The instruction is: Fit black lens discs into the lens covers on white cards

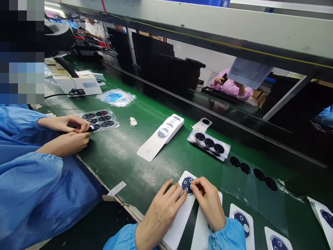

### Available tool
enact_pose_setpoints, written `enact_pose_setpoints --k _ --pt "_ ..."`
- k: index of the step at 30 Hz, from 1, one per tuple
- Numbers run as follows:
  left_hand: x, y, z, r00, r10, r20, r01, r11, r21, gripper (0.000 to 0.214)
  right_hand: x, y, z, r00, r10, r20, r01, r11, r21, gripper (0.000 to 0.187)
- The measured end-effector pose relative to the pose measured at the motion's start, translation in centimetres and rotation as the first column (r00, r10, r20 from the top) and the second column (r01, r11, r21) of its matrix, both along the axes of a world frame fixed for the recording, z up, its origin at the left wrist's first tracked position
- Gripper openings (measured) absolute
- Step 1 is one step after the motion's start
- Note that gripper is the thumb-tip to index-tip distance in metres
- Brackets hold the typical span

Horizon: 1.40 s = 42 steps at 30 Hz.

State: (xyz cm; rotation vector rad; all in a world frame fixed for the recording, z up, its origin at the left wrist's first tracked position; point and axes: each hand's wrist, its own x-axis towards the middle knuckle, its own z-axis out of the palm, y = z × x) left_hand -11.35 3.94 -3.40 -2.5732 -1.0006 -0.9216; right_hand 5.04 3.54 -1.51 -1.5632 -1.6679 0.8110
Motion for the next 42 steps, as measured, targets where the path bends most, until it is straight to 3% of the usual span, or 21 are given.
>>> enact_pose_setpoints --k 14,21,28,35,42 --pt "0.4 -0.1 -0.2 0.998 0.047 0.045 -0.049 0.998 0.032 0.038 -1.4 -0.5 0.4 0.943 -0.014 0.332 -0.062 0.974 0.217 0.019" --pt "0.3 -0.2 -0.3 0.997 0.057 0.057 -0.057 0.998 0.007 0.033 -0.8 -0.2 1.1 0.975 -0.162 0.152 0.136 0.977 0.165 0.014" --pt "0.4 -0.3 -0.3 0.996 0.068 0.053 -0.069 0.998 0.006 0.035 -1.7 -0.5 0.5 0.949 -0.055 0.312 -0.021 0.972 0.236 0.019" --pt "0.3 -0.3 -0.4 0.997 0.062 0.040 -0.062 0.998 -0.002 0.033 0.1 0.3 0.4 0.978 -0.200 0.060 0.188 0.969 0.161 0.018" --pt "0.1 -0.6 -0.5 0.995 0.049 0.089 -0.046 0.998 -0.039 0.029 0.3 -0.7 1.1 0.990 -0.109 -0.087 0.114 0.991 0.066 0.021"
